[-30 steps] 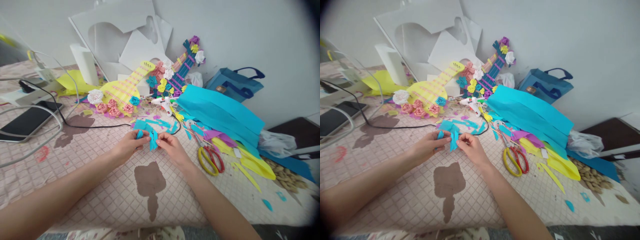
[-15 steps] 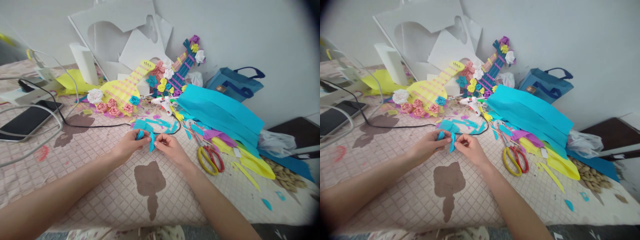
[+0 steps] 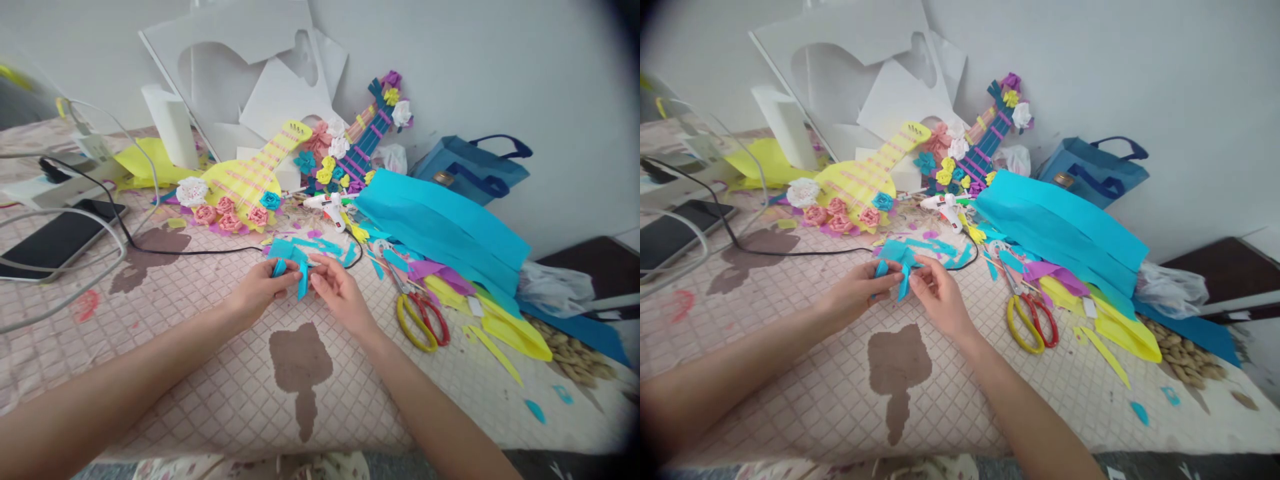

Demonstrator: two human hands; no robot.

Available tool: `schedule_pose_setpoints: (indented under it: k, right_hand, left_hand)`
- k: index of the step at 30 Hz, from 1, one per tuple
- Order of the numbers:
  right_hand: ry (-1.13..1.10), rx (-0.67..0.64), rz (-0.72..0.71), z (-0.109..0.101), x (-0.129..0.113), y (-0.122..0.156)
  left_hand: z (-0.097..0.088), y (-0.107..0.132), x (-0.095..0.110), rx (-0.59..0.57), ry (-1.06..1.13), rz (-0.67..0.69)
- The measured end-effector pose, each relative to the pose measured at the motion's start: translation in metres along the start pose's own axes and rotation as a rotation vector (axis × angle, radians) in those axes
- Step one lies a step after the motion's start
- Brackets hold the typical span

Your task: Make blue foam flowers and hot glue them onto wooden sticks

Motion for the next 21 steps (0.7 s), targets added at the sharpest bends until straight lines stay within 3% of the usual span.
schedule_pose_setpoints:
  k: [8,21]
  right_hand:
    - [0.380,-0.125,-0.207,0.031,-0.014,0.014]
    - [0.357,-0.105,-0.201,0.030,-0.010,0.015]
  left_hand:
    - [-0.005,0.000,-0.003,0.054,0.103,-0.059]
    - [-0.002,0.002,0.000,0.044,0.082,-0.050]
Point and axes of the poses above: each hand's wrist, its own y-axis away from the middle knuckle, its own z-axis out of the palm, x = y × z, the point moved 9 cm from there along -y, towards the middle knuckle, and after that the axes turned 15 degrees about -y, right-handed, at the moved point
